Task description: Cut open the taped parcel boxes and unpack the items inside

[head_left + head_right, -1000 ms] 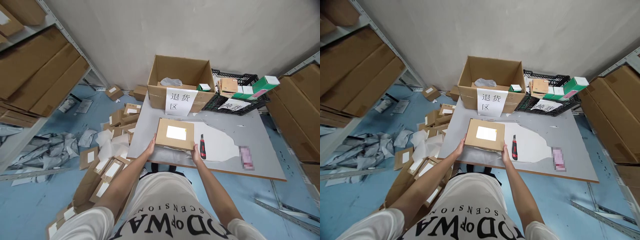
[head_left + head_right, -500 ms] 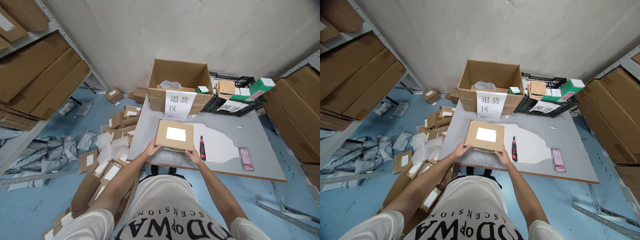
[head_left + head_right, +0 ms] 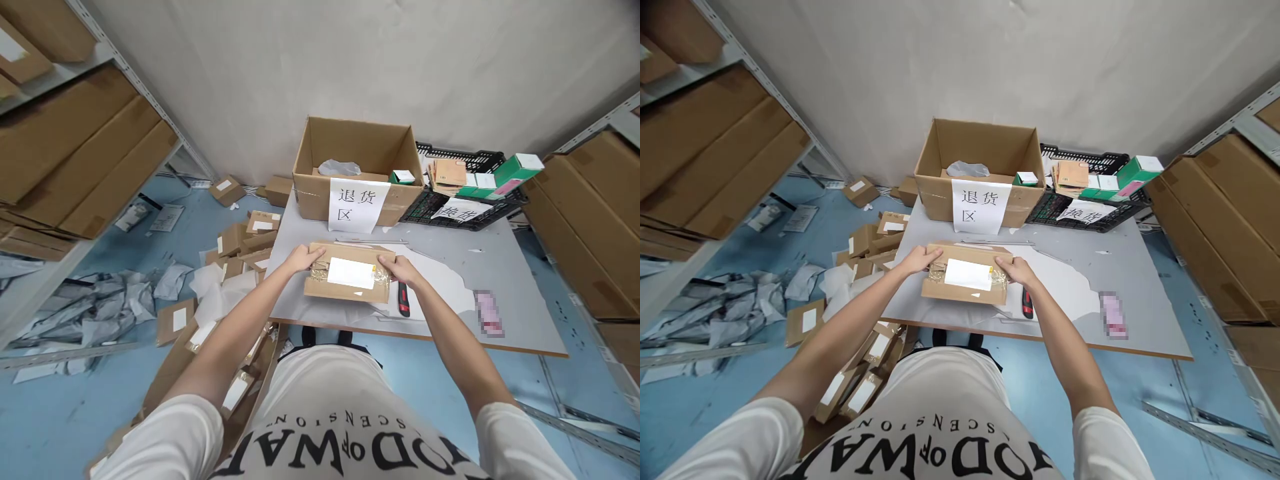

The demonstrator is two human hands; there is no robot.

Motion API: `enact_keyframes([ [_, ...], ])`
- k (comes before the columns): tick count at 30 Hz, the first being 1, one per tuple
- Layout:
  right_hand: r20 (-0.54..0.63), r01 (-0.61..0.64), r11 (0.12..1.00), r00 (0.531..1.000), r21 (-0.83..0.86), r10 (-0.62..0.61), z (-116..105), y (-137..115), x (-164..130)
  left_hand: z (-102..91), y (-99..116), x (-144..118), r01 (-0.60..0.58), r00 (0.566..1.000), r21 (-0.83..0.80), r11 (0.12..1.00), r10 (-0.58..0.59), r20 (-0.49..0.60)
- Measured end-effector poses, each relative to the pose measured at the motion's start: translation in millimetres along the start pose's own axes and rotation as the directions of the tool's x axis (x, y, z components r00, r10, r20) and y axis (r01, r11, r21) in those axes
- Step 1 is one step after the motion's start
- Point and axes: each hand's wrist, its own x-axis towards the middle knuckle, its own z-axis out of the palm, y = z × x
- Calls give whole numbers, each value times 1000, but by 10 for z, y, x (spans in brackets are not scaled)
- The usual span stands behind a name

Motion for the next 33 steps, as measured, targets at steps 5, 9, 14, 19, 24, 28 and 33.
enact_keyframes([
  [5,54,-165,986,985,33,163,82,6,109,119,-126,126,196,980,-63,979,-192,61],
  [9,59,-243,969,969,39,241,171,87,169,237,-244,211,289,957,-49,956,-286,57],
  [14,22,-264,963,964,46,263,184,118,241,278,-276,308,310,951,-35,950,-310,11],
  [19,-14,-256,967,967,-1,256,185,146,284,244,-249,322,325,946,-11,946,-324,4],
  [24,-15,-246,969,969,-23,246,101,244,266,220,-226,281,346,938,-23,938,-346,4],
  [28,-177,-210,976,964,-58,197,-94,557,187,187,-201,196,361,933,-84,929,-357,52],
  [33,-406,-370,757,901,-539,152,-84,1190,2,178,-225,-108,256,966,-57,965,-257,-18],
])
